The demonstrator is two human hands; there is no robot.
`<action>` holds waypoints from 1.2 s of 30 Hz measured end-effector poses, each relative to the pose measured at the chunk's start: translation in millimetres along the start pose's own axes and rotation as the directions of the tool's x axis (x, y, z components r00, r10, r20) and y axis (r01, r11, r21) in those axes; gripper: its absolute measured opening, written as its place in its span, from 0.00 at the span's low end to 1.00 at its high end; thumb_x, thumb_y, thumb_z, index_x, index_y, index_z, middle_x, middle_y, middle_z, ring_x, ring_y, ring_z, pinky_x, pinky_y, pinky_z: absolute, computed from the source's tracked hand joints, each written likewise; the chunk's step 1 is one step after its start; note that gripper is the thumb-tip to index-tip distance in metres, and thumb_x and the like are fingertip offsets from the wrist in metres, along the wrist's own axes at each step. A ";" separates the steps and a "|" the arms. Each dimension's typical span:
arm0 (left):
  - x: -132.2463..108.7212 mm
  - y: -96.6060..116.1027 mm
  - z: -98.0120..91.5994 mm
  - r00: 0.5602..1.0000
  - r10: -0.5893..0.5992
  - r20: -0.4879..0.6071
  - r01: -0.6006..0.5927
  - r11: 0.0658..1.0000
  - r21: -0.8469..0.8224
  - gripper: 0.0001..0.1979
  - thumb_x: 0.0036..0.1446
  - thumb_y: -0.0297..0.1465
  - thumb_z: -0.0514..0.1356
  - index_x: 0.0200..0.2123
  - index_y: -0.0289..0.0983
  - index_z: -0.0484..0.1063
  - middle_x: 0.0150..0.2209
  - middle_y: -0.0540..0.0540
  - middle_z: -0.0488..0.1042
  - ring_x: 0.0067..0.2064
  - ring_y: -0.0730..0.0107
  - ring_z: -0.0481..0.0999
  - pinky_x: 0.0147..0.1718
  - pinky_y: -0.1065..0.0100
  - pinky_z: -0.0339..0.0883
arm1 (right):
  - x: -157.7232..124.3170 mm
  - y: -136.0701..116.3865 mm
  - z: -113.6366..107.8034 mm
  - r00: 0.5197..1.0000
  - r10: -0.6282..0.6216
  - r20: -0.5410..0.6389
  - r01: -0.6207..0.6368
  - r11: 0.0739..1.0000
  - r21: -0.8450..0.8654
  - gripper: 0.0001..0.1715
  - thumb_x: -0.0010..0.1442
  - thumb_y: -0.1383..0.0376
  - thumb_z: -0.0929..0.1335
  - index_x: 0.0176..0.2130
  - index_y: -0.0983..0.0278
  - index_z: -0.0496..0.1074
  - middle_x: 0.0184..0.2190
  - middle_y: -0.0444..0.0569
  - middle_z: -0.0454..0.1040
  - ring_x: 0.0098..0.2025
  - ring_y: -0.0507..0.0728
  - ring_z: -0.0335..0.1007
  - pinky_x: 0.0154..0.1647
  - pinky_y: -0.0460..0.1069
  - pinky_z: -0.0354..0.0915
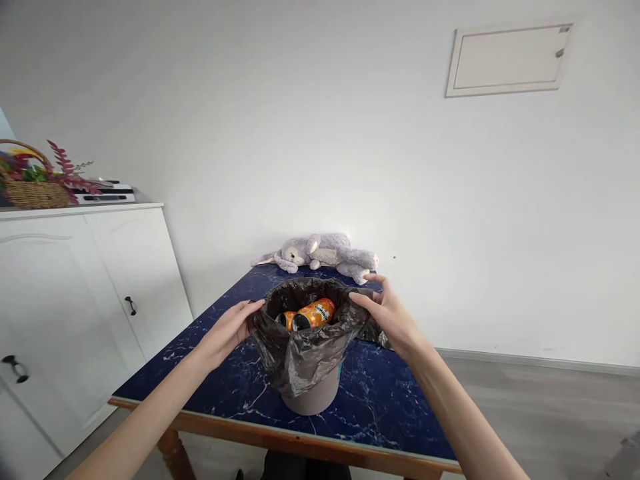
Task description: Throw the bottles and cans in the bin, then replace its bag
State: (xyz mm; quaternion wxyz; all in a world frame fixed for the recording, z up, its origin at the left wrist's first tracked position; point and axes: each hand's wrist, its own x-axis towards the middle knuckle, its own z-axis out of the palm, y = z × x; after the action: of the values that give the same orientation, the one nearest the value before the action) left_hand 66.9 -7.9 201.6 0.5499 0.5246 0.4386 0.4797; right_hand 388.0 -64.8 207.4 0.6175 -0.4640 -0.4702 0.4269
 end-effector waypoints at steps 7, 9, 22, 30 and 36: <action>1.1 40.9 16.7 0.898 0.376 -0.230 -0.384 0.923 0.011 0.26 0.55 0.37 0.72 0.51 0.42 0.63 0.32 0.54 0.74 0.28 0.73 0.75 0.26 0.73 0.67 | 11.4 -32.8 -1.5 0.940 -0.320 -0.119 0.310 0.946 -0.095 0.28 0.53 0.55 0.78 0.49 0.59 0.71 0.25 0.34 0.61 0.24 0.49 0.57 0.23 0.44 0.54; -8.5 53.7 15.5 0.800 0.555 -0.227 -0.562 0.826 0.039 0.25 0.56 0.36 0.71 0.50 0.44 0.61 0.29 0.58 0.70 0.24 0.76 0.70 0.23 0.75 0.66 | 4.4 -36.0 -12.5 0.902 -0.389 -0.188 0.368 0.920 -0.135 0.25 0.54 0.58 0.78 0.49 0.58 0.72 0.26 0.35 0.60 0.24 0.49 0.58 0.22 0.44 0.54; -81.2 15.0 -28.7 0.754 0.618 -0.225 -0.539 0.777 0.327 0.21 0.60 0.39 0.69 0.48 0.46 0.62 0.28 0.56 0.68 0.26 0.71 0.69 0.23 0.73 0.67 | -82.0 64.8 -71.9 0.903 -0.103 -0.416 0.155 0.984 0.092 0.27 0.55 0.48 0.80 0.48 0.57 0.75 0.31 0.42 0.70 0.31 0.55 0.68 0.31 0.49 0.72; -31.6 62.2 -26.4 0.957 0.274 -0.092 -0.184 0.823 0.537 0.25 0.59 0.54 0.65 0.50 0.43 0.79 0.52 0.41 0.82 0.54 0.46 0.78 0.45 0.63 0.70 | -10.9 -10.7 -42.0 0.998 -0.018 -0.060 -0.004 0.940 -0.342 0.36 0.53 0.38 0.77 0.52 0.57 0.79 0.47 0.53 0.82 0.48 0.65 0.79 0.40 0.52 0.76; -5.3 77.9 -2.0 0.919 0.363 0.151 -0.347 0.571 0.744 0.15 0.46 0.42 0.75 0.36 0.41 0.84 0.28 0.45 0.81 0.27 0.57 0.75 0.27 0.67 0.59 | 34.0 -36.3 -21.9 0.964 -0.088 0.250 0.231 0.741 -0.631 0.31 0.38 0.40 0.83 0.17 0.57 0.71 0.13 0.42 0.67 0.15 0.51 0.57 0.18 0.48 0.49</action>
State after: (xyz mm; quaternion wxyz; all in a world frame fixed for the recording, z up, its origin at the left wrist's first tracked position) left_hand 58.8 -13.6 279.0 0.1681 0.7780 0.4890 0.3570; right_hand 419.2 -43.2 246.3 0.3992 -0.5621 -0.6882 0.2259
